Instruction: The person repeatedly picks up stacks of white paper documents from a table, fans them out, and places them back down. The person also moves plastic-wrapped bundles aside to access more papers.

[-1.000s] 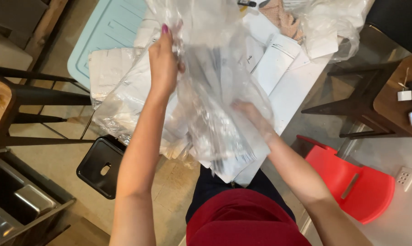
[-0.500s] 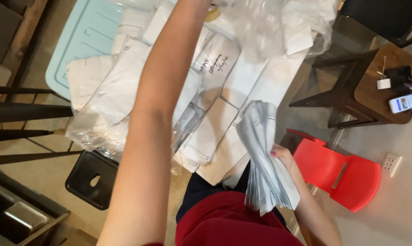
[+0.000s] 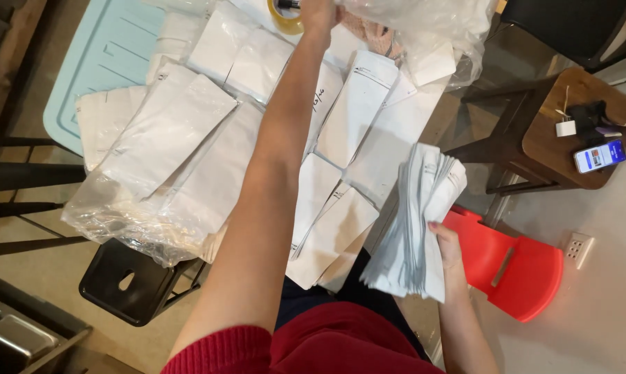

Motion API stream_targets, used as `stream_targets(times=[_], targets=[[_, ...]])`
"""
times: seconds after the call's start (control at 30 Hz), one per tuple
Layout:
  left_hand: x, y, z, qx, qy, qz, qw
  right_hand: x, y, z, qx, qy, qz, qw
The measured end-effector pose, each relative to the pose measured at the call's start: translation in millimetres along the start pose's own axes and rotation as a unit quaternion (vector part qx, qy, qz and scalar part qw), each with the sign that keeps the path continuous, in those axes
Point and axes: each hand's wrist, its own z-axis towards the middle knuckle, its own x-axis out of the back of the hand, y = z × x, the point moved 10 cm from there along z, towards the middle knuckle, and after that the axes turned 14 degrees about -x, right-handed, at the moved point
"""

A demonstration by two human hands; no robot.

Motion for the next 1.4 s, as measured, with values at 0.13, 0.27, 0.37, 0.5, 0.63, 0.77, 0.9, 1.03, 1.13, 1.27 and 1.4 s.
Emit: stream_targets(times=[0.13,0.27,0.37,0.5,0.63,0.77,0.9,1.03,1.13,1.27,1.4], targets=[[45,-7,-65,0.01,0.053,0.004,0.999,-33,-52,19,0.031,-0.018,-0.034,0.999],[106,131,-265,-0.034,-0.023,-0.033,0.999,-129,-64,-23,0.059,0.0,-0.064,0.996],[127,98,-383,0.247,-0.217,0.152,0.932,-215,-63,-63,0.126,-0.014,-0.143,0.982],[139,154,-457,0.137,-0.32,0.035,0.937,-287,-40,-95,0.286,-0.031,-0.356,0.889],[189,85,-470,0.093,-0.197,-0.052,0.975,-320,-2,-119,0.366,-0.067,-0.541,0.754],[211,43,-490,0.249,-0.055,-0.217,0.942,-367,36,-162,0.254,-0.084,-0.661,0.701],[239,68,-493,0.182,0.013,-0.139,0.973,-356,43,-148,0.228,-0.062,-0.656,0.716],[250,143,-506,0.03,-0.06,0.182,0.981,-313,47,-117,0.249,-0.013,-0.628,0.737],[245,100,-515,0.092,-0.147,0.11,0.979,-307,60,-131,0.284,-0.004,-0.644,0.711],[212,146,-525,0.124,-0.175,0.028,0.976,-375,93,-210,0.309,-0.115,-0.693,0.641],[232,37,-525,0.178,-0.08,-0.13,0.972,-353,95,-192,0.243,-0.227,-0.738,0.588]])
